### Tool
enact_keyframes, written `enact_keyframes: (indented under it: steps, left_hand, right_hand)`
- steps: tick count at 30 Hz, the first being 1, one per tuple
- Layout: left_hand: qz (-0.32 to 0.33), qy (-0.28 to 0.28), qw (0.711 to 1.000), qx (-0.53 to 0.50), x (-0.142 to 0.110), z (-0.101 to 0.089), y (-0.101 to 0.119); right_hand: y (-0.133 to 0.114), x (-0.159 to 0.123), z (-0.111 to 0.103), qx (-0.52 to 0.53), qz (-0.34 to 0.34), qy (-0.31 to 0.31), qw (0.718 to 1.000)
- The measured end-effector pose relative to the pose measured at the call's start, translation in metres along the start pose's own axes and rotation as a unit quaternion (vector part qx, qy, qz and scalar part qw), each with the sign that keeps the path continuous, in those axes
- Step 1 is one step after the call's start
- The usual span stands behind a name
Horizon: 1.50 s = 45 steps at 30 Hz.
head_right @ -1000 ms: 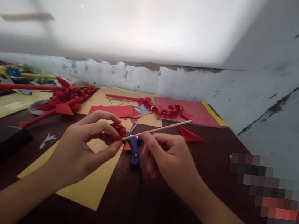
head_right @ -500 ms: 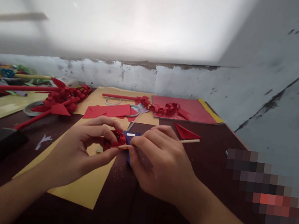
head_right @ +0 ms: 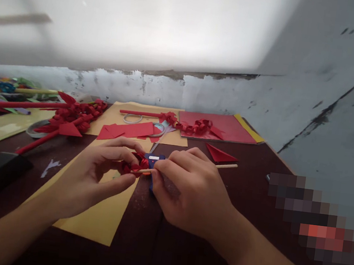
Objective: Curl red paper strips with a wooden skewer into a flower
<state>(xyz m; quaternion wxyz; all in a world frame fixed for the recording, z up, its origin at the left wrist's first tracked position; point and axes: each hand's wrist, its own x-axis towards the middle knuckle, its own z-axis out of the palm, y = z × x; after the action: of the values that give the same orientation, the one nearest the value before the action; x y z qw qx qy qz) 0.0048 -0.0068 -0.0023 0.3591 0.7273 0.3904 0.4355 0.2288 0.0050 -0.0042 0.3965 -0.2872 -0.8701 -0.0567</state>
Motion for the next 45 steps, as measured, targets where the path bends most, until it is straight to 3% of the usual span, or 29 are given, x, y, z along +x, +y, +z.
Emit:
enact_keyframes:
  steps: [19,31,45]
  left_hand:
    - [-0.021,0.014,1.0,0.001,0.0028,0.0007,0.0017]
    - [-0.081,0.011,0.994,-0.067,0.0035,0.0015,-0.0042]
    - [-0.084,0.015,0.993,-0.079,0.0034,0.0008,-0.0071]
  right_hand:
    - [0.0012,0.0007,0.0004,-0.05,-0.073,0.033,0.996]
    - [0.003,-0.0042,0.0047,-0.062,-0.066,0.018,0.996]
    - [0.0021,-0.0074,0.0021,-0.074,-0.062,0.005,0.995]
